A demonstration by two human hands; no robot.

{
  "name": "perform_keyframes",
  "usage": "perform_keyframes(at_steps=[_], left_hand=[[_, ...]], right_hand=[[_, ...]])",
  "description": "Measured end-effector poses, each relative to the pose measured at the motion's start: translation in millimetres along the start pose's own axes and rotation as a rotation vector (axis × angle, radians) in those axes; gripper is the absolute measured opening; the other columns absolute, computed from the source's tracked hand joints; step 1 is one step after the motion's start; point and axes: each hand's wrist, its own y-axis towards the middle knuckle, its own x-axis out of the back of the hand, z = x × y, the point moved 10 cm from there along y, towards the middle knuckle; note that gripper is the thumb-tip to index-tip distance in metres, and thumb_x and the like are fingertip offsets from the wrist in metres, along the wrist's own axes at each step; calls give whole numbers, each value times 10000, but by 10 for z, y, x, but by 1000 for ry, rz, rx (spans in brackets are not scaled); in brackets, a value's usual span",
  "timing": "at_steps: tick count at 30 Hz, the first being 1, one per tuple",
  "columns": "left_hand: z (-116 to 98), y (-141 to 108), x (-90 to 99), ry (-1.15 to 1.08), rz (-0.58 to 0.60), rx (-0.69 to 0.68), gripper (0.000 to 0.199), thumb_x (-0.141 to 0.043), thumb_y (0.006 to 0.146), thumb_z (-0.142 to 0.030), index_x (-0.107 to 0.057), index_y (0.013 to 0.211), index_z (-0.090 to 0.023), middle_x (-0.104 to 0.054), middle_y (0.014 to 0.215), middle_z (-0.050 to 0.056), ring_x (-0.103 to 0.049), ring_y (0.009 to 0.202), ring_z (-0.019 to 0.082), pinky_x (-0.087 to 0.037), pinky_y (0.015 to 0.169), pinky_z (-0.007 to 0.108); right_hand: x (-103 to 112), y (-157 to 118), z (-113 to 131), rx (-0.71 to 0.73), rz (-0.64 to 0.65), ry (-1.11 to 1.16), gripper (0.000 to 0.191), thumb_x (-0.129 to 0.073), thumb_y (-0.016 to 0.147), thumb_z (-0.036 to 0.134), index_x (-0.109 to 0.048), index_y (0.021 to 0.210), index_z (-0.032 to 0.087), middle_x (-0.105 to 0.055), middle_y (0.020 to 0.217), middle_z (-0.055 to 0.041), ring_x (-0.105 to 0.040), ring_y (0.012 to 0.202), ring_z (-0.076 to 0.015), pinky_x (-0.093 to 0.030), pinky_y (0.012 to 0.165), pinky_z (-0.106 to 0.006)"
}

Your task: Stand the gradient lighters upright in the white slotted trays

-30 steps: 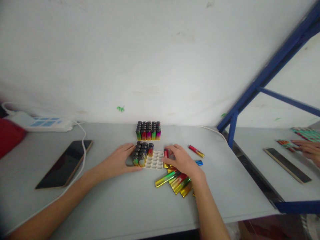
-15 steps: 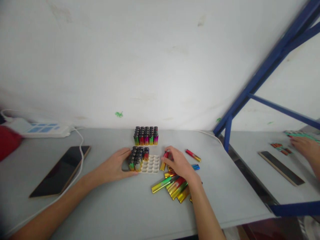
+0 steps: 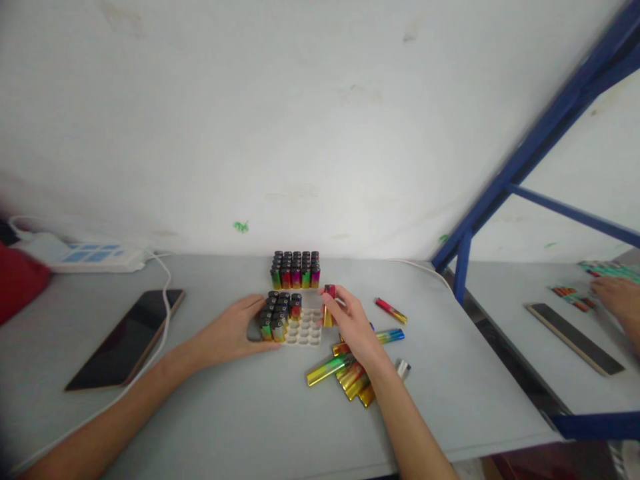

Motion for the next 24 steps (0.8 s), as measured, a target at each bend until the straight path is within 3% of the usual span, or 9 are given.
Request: perform_keyframes(at_steps=[4, 7, 11, 14, 19, 24], left_hand=[[10, 0, -11, -4, 9, 17, 621, -932, 760, -660, -744, 1166, -230, -805, 1238, 140, -753, 1191, 394, -604, 1082, 498], [5, 0, -7, -11, 7, 12, 610, -914, 780, -666, -743, 1171, -230, -802, 1242, 137, -751, 1189, 388, -601, 1086, 499], [0, 2, 3, -13, -4, 3, 624, -911, 779, -673, -746, 1194, -237, -800, 1259, 129, -745, 1212, 386, -595, 1105, 490], [0, 3, 3, -7, -16, -4, 618, -910, 775, -683, -748, 1185, -250, -804, 1234, 121, -752, 1185, 385, -604, 1097, 496], [7, 2, -8, -10, -10, -7, 573, -917, 780, -639, -740, 1146, -236, -805, 1242, 140, -749, 1199, 400, -613, 1074, 514], [22, 0, 0, -22, 6, 5, 569, -909, 788, -647, -737, 1138, -233, -804, 1238, 138, -750, 1182, 392, -613, 1060, 512]], right_hand=[[-219, -7, -83, -49, 103, 86, 567, -683, 921, 822, -547, 1071, 292, -490, 752, 76, -395, 547, -123, -394, 503, -255], [-239, -4, -149, -62, 86, -36, 595, -607, 938, 875, -528, 968, 286, -333, 663, 102, -274, 524, -124, -264, 467, -249], [-103, -11, -15, 102, -67, -326, 643, -558, 982, 836, -447, 706, 266, -377, 634, 51, -350, 596, -142, -285, 521, -279], [-26, -17, 32, 148, -142, -452, 621, -552, 986, 747, -385, 623, 271, -375, 607, 37, -357, 609, -146, -287, 550, -294], [1, 0, -3, 146, -165, -473, 452, -501, 971, 568, -395, 637, 282, -403, 600, 36, -389, 589, -157, -292, 548, -302], [-88, -34, 101, 207, -126, -530, 473, -505, 1062, 606, -424, 729, 279, -472, 618, 50, -446, 615, -168, -345, 606, -309]])
